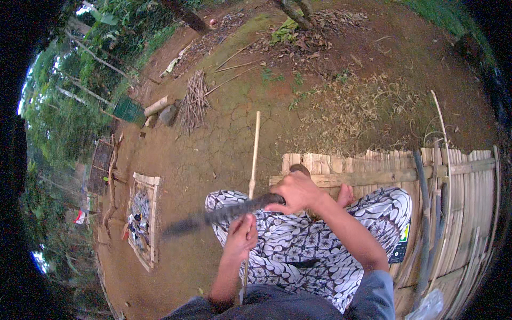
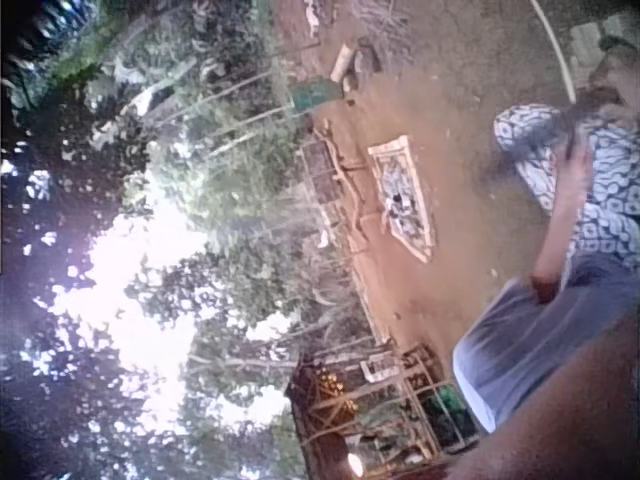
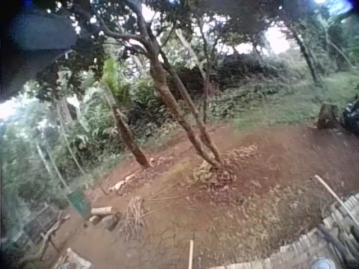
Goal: The person sits cross-legged on a bamboo mat and uses a large knife to shave and smooth a long, thin bamboo stick. They hold the stick with one hand and repeatedly scrape the blade along its length to remove the outer layer, occasionally rotating the stick to work on different sides.
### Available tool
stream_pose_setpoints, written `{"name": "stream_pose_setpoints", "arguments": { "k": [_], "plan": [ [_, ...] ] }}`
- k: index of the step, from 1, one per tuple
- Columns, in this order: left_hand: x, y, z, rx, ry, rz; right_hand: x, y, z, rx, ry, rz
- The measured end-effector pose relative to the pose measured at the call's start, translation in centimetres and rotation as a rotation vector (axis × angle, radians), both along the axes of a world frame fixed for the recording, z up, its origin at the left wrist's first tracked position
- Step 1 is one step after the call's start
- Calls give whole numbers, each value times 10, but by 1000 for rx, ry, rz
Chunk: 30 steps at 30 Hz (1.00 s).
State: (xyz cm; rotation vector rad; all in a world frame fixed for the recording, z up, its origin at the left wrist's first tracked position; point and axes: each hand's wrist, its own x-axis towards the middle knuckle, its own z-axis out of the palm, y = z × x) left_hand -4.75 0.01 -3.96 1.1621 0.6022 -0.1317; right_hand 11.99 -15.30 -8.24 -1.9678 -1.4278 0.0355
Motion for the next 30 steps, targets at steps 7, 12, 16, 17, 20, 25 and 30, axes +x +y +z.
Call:
{"name": "stream_pose_setpoints", "arguments": {
  "k": [7,12,16,17,20,25,30],
  "plan": [
    [0,4,13,6,-30,-23,37,-20,-53,127,195,-411],
    [-2,-2,2,-39,12,-36,7,-2,-20,114,96,-127],
    [-7,-8,-7,-80,104,-73,7,-1,-9,131,-49,-42],
    [-6,-9,-2,-23,106,9,25,-3,-40,196,98,-117],
    [-8,-1,13,-33,47,55,58,-18,-53,209,419,-558],
    [-14,-4,12,-87,-21,-60,34,-18,-50,339,709,-432],
    [4,-12,-1,-72,-29,-141,10,-7,-23,358,339,-128]
  ]
}}
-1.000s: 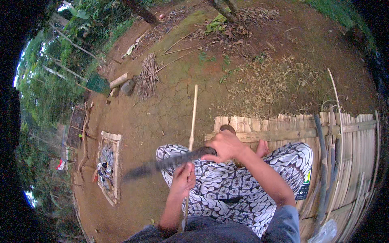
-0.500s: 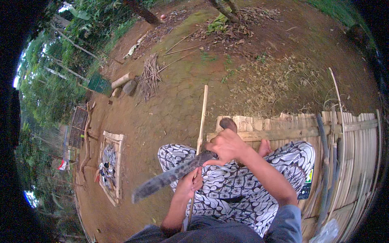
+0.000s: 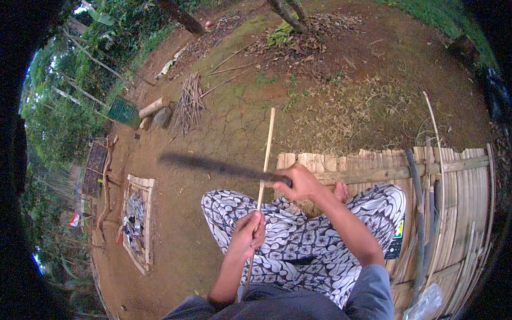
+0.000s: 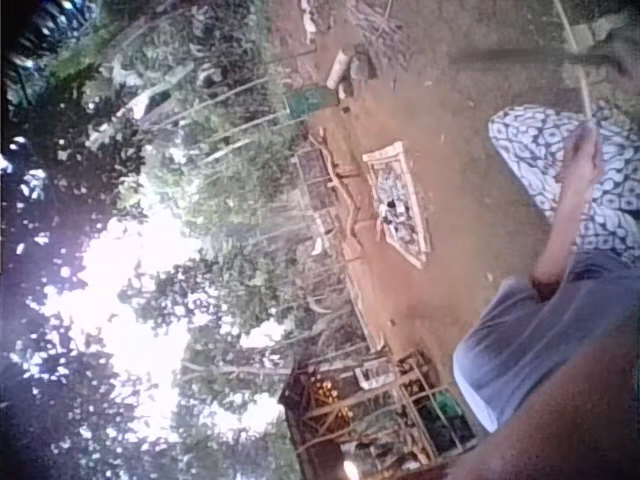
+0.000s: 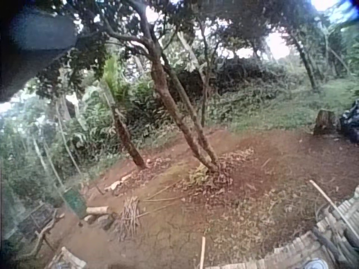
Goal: The person sits cross-legged on a bamboo mat and uses a large knife to shave and smooth a long, thin bamboo stick. They hold the stick with one hand and repeatedly scrape the blade along its length to remove the outer layer, occasionally rotating the stick to work on different sides.
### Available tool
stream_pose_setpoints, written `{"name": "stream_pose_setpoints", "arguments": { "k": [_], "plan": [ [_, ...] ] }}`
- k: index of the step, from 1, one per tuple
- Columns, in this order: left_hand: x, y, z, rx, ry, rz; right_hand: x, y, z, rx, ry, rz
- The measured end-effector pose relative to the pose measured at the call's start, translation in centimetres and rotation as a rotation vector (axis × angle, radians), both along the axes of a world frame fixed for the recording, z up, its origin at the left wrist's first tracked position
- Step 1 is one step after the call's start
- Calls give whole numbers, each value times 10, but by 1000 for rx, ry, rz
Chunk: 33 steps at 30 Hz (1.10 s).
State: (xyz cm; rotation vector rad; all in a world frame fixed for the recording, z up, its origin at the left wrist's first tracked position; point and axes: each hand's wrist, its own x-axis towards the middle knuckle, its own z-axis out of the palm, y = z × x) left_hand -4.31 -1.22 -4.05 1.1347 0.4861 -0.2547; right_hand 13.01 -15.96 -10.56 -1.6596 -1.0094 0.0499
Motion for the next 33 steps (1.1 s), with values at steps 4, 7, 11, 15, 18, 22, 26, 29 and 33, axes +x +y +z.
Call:
{"name": "stream_pose_setpoints", "arguments": {
  "k": [4,7,11,15,18,22,26,29,33],
  "plan": [
    [-4,-3,-2,131,85,101,-9,-4,20,-319,-451,3],
    [-13,-1,-3,160,87,156,13,-6,-2,-305,-353,31],
    [-17,6,7,177,62,123,35,-15,-17,-433,207,-226],
    [-9,7,-3,110,94,55,1,-4,9,-338,-129,-32],
    [-4,5,-6,42,75,33,-5,-2,20,-374,-453,39],
    [-16,18,-2,40,27,166,18,-10,-10,-385,-121,-65],
    [-12,26,1,62,2,207,26,-14,-3,-454,152,-148],
    [-13,20,-9,51,17,189,6,-5,11,-517,-139,6],
    [-18,12,-18,68,102,222,-4,3,21,-476,-506,147]
  ]
}}
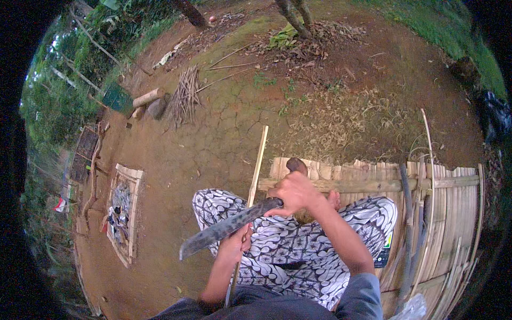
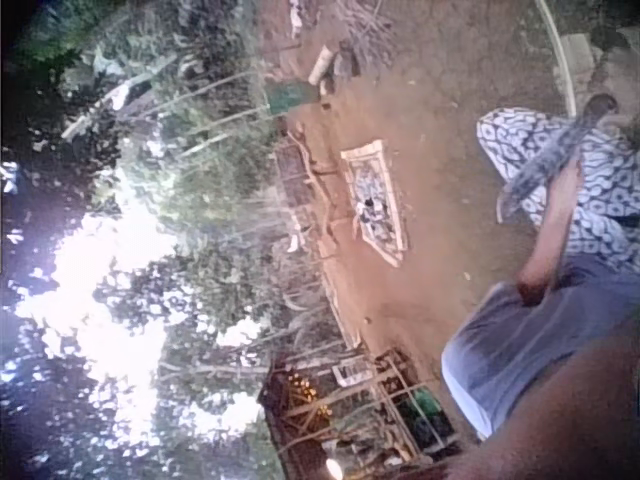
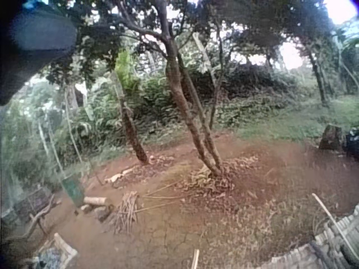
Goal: The person sits cross-legged on a bamboo mat and uses a large knife to shave and smooth a long, thin bamboo stick. They hold the stick with one hand and repeatedly scrape the blade along its length to remove the outer layer, occasionally rotating the stick to work on different sides.
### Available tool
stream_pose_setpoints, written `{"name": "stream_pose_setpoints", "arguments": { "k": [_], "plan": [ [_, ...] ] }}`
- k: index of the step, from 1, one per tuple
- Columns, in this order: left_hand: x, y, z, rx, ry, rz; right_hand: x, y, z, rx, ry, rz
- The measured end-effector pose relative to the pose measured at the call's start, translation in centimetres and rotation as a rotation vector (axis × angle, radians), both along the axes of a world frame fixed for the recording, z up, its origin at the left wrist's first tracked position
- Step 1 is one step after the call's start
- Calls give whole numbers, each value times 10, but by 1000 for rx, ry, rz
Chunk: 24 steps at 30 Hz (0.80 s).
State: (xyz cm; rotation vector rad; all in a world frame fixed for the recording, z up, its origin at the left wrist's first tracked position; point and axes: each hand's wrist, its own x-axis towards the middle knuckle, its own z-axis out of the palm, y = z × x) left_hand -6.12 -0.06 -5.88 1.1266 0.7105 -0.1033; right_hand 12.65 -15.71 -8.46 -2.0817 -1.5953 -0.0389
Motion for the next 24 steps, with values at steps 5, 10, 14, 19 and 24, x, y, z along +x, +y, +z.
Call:
{"name": "stream_pose_setpoints", "arguments": {
  "k": [5,10,14,19,24],
  "plan": [
    [6,16,19,90,-84,24,26,-8,-45,108,382,-222],
    [9,21,24,-3,-80,16,3,1,-10,102,233,-198],
    [3,10,16,-59,-92,-47,3,6,-20,221,104,-34],
    [10,39,33,-33,-114,56,41,-14,-51,37,652,-539],
    [7,32,18,-120,-133,-21,10,-2,-26,99,333,-228]
  ]
}}
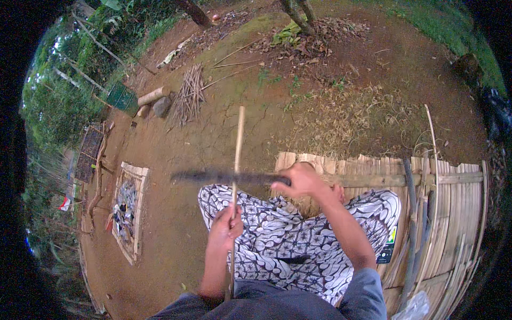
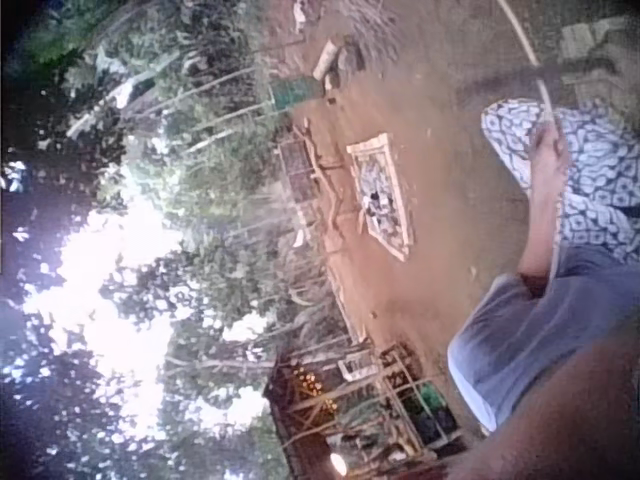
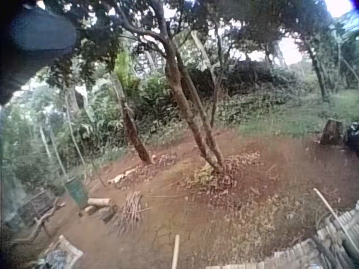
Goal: The person sits cross-legged on a bamboo mat and uses a large knife to shave and smooth a long, thin bamboo stick. They hold the stick with one hand and repeatedly scrape the blade along its length to remove the outer layer, occasionally rotating the stick to work on different sides.
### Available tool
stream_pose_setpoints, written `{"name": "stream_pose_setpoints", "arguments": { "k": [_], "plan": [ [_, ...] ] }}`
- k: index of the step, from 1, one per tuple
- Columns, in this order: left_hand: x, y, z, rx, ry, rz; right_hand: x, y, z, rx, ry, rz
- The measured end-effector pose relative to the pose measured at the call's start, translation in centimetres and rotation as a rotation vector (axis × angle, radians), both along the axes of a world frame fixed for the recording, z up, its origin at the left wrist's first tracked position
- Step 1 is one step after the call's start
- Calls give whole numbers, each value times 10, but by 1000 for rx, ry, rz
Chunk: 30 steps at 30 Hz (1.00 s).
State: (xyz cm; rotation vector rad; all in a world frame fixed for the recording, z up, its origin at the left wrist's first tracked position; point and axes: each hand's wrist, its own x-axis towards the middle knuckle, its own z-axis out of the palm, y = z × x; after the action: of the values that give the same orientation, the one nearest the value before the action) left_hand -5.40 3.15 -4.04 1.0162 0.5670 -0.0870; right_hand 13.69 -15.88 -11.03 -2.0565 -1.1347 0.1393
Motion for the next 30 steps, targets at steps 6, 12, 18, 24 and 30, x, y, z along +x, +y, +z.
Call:
{"name": "stream_pose_setpoints", "arguments": {
  "k": [6,12,18,24,30],
  "plan": [
    [-3,-22,1,20,45,-40,9,3,-25,142,-24,131],
    [2,2,20,22,-25,11,5,-8,5,3,85,-79],
    [7,-22,2,-65,126,-24,13,5,-16,271,-178,84],
    [3,-8,28,-10,-24,-36,13,-11,3,100,108,-88],
    [2,-26,4,-28,60,-115,-3,6,11,230,-330,151]
  ]
}}
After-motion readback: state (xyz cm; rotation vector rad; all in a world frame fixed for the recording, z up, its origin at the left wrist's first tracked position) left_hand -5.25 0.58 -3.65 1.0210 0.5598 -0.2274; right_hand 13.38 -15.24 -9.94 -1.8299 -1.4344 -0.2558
